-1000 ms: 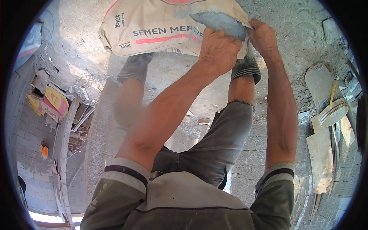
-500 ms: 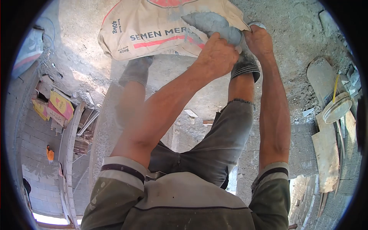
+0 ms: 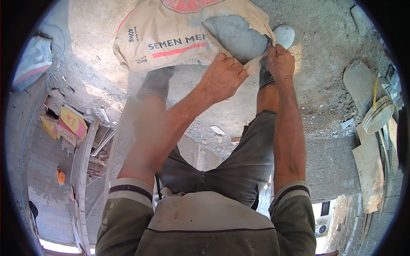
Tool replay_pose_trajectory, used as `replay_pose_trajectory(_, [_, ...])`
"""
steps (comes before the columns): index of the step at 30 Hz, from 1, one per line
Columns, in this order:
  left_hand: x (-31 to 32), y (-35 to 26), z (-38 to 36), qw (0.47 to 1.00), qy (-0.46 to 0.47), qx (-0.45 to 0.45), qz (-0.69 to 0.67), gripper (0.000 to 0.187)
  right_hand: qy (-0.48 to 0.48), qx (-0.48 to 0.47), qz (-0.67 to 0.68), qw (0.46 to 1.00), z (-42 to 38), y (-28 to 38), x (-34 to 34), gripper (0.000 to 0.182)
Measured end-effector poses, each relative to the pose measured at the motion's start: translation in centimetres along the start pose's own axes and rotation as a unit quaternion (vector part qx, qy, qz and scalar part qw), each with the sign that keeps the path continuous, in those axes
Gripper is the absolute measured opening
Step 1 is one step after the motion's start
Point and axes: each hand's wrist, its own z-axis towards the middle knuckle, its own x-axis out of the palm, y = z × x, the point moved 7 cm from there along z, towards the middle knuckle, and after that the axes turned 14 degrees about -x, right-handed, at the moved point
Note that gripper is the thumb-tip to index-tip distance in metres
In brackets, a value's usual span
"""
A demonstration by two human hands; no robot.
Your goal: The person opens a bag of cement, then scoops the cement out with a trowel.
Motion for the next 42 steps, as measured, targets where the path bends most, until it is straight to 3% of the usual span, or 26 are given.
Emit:
replay_pose_trajectory(6, [-0.1, -0.4, 0.2, 1.000, 0.017, 0.014, 0.002, 0.003, -0.040, 0.018, -0.021, 0.999, 0.1, -0.2, 0.2, 0.030])
replay_pose_trajectory(8, [-0.2, -0.2, 0.2, 1.000, 0.007, -0.002, 0.009, 0.011, -0.038, 0.026, -0.036, 0.998, -0.1, 0.5, -0.2, 0.028])
replay_pose_trajectory(9, [-0.9, -0.4, 0.1, 1.000, 0.003, -0.003, 0.011, 0.011, -0.082, 0.008, -0.063, 0.995, -0.1, 2.1, -1.7, 0.026])
replay_pose_trajectory(11, [-3.8, 0.2, -0.1, 0.991, -0.112, -0.074, -0.016, 0.025, -0.127, -0.016, -0.090, 0.988, 0.9, 4.5, -3.9, 0.028])
replay_pose_trajectory(12, [-3.7, 0.3, 0.1, 0.990, -0.116, -0.075, -0.014, 0.025, -0.144, -0.117, -0.139, 0.973, 1.6, 6.8, -4.9, 0.031])
replay_pose_trajectory(13, [-4.1, 2.3, 0.0, 0.961, -0.161, -0.222, -0.028, 0.035, -0.160, -0.216, -0.187, 0.945, 1.9, 9.0, -5.6, 0.036])
replay_pose_trajectory(14, [-4.3, 4.0, -0.8, 0.909, -0.200, -0.363, -0.042, 0.046, -0.160, -0.217, -0.189, 0.944, 2.5, 10.2, -5.9, 0.036])
replay_pose_trajectory(15, [-5.2, 3.8, 0.0, 0.908, -0.202, -0.364, -0.044, 0.046, -0.098, -0.237, -0.223, 0.940, 3.3, 11.8, -5.1, 0.035])
replay_pose_trajectory(16, [-3.6, 5.4, 0.3, 0.850, -0.048, -0.503, -0.150, 0.051, -0.035, -0.256, -0.257, 0.931, 3.8, 12.7, -4.2, 0.035])
replay_pose_trajectory(17, [-1.5, 5.6, -0.5, 0.742, 0.107, -0.613, -0.248, 0.055, -0.035, -0.260, -0.258, 0.930, 4.1, 12.8, -4.0, 0.035])
replay_pose_trajectory(21, [3.6, 3.9, -1.2, 0.740, 0.169, -0.598, -0.257, 0.058, -0.016, -0.145, -0.268, 0.952, 4.5, 9.6, -3.2, 0.021])
replay_pose_trajectory(23, [7.2, 3.6, -2.2, 0.653, 0.143, -0.601, -0.439, 0.055, 0.021, -0.068, -0.247, 0.966, 3.7, 6.5, -2.7, 0.017])
replay_pose_trajectory(24, [7.6, 3.8, -2.4, 0.658, 0.140, -0.594, -0.441, 0.055, 0.060, -0.029, -0.227, 0.972, 3.1, 5.1, -2.5, 0.018])
replay_pose_trajectory(27, [6.3, 4.0, -3.3, 0.674, 0.102, -0.579, -0.447, 0.055, 0.089, -0.045, -0.173, 0.980, 2.9, 2.6, -1.6, 0.021])
replay_pose_trajectory(29, [4.8, 3.8, -3.0, 0.717, 0.101, -0.543, -0.424, 0.056, 0.096, -0.055, -0.170, 0.979, 3.5, 2.6, -2.1, 0.022])
replay_pose_trajectory(33, [4.5, 3.4, -2.8, 0.715, 0.142, -0.552, -0.405, 0.058, 0.115, -0.036, -0.144, 0.982, 3.6, 2.2, -1.7, 0.023])
replay_pose_trajectory(35, [7.0, 4.0, -4.3, 0.657, 0.126, -0.585, -0.458, 0.056, 0.119, -0.001, -0.127, 0.985, 3.6, 1.4, -1.1, 0.023])
replay_pose_trajectory(36, [8.2, 4.0, -5.3, 0.622, 0.106, -0.593, -0.500, 0.051, 0.098, -0.039, -0.097, 0.990, 3.3, 1.8, -1.2, 0.026])
replay_pose_trajectory(37, [9.6, 4.4, -6.3, 0.620, 0.086, -0.585, -0.516, 0.048, 0.106, -0.046, -0.055, 0.992, 3.0, 1.8, -1.2, 0.031])
replay_pose_trajectory(38, [8.4, 3.8, -6.6, 0.573, 0.096, -0.570, -0.581, 0.047, 0.135, -0.015, -0.042, 0.990, 2.4, 2.3, -1.7, 0.044])
replay_pose_trajectory(39, [7.9, 3.8, -7.4, 0.539, 0.118, -0.588, -0.591, 0.047, 0.228, 0.064, -0.071, 0.969, 1.3, 2.7, -2.0, 0.055])
replay_pose_trajectory(40, [7.2, 3.9, -7.5, 0.530, 0.135, -0.605, -0.579, 0.049, 0.259, 0.082, -0.057, 0.961, 0.2, 2.4, -1.3, 0.064])
replay_pose_trajectory(41, [6.5, 3.7, -7.7, 0.517, 0.152, -0.624, -0.566, 0.051, 0.274, 0.123, -0.026, 0.954, -1.0, 2.5, -0.7, 0.063])
replay_pose_trajectory(42, [6.5, 3.0, -7.5, 0.488, 0.181, -0.634, -0.572, 0.054, 0.228, 0.137, 0.015, 0.964, -2.2, 2.6, -0.2, 0.060])
